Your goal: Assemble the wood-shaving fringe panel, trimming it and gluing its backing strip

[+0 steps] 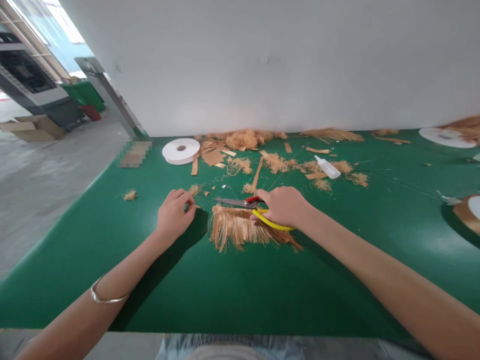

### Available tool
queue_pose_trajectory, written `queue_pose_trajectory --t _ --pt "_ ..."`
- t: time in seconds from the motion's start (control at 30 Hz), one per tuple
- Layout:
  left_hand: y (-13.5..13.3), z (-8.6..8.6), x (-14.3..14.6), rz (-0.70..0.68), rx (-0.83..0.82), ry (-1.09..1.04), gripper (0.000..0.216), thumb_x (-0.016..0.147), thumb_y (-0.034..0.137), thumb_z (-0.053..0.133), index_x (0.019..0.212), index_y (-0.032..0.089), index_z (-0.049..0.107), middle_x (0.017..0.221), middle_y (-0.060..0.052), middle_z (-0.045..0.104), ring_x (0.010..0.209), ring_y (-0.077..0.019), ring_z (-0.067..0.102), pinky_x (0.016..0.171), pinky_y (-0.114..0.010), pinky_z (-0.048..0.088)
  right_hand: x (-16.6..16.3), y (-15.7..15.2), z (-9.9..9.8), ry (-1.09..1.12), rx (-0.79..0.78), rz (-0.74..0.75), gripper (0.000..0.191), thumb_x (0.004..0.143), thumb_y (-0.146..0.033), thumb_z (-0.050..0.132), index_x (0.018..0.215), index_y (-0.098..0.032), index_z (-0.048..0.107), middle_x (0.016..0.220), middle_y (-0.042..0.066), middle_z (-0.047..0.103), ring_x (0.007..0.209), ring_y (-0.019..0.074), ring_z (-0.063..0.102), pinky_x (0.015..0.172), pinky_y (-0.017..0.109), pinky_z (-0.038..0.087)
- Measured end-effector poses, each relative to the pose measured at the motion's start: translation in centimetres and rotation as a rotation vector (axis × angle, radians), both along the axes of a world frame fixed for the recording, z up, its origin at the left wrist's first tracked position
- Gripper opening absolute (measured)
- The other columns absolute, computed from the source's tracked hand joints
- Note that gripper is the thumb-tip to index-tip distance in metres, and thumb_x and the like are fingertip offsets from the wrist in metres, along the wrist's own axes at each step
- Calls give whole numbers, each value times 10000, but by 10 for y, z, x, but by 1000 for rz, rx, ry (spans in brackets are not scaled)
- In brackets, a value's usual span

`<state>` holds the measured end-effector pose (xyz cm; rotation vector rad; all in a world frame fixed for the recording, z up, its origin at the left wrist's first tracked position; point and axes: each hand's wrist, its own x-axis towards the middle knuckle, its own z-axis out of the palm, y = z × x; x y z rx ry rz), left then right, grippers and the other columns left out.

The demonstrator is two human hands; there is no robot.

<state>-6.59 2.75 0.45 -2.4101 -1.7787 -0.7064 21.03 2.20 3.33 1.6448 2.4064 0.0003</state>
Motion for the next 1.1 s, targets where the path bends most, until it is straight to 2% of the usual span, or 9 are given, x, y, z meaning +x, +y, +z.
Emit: queue_pose_trajectory --t 0.17,0.27,0.4,0.5,0.57,0.73,0.87,0.97,1.1 --pt "8 2 -10 61 22 109 182 687 53 475 657 200 580 818 -51 625 874 -239 513 674 -344 383 20 -3 -17 264 10 -2 220 813 -375 443 898 -184 514 852 97 622 702 209 571 525 280 364" --pt "5 5 -7 -34 35 119 165 701 93 510 773 199 615 883 -55 634 928 -253 511 753 -383 379 29 -6 -28 442 56 27 149 791 -263 442 909 -185 487 985 110 574 848 209 567 635 291 423" --pt "-3 5 7 -210 -82 77 182 825 301 516 942 195 608 991 -72 606 1010 -255 486 811 -394 381 35 -7 -36 512 122 -21 132 804 -268 434 906 -188 457 976 103 528 817 202 551 643 303 427" --pt "-3 -1 17 -245 -189 73 409 800 489 555 1075 185 567 1118 -101 537 1110 -295 426 867 -445 361 33 -6 -37 529 183 -44 118 797 -287 457 862 -195 422 929 84 512 753 188 534 614 296 412" --pt "-2 -5 22 -237 -231 68 449 765 530 586 1039 174 578 1119 -106 509 1112 -306 413 880 -468 345 31 -6 -36 542 197 -81 119 777 -281 474 825 -203 398 894 73 510 703 175 520 575 282 394" --pt "-2 -6 29 -241 -311 -1 254 778 429 612 815 178 611 967 -61 525 1010 -270 438 838 -432 350 22 -7 -32 629 122 -190 151 745 -286 514 778 -212 386 858 65 554 683 175 529 548 269 379" --pt "-3 -4 32 -272 -331 -73 194 766 362 633 761 176 574 856 -36 570 909 -234 459 800 -394 358 14 -10 -28 803 1 -244 134 771 -309 518 827 -209 448 866 66 617 729 191 578 577 279 405" --pt "-4 -5 35 -292 -351 -169 137 745 265 638 738 177 534 766 -20 556 816 -201 473 726 -335 382 0 -10 -26 917 -58 -272 209 755 -371 570 799 -216 438 865 59 631 756 205 590 588 297 425" --pt "-6 -8 39 -298 -422 -388 138 704 141 611 731 184 483 725 14 492 698 -141 481 631 -257 392 -29 -4 -27 1238 -289 -234 324 710 -425 629 803 -221 396 902 63 627 752 187 594 579 297 453"
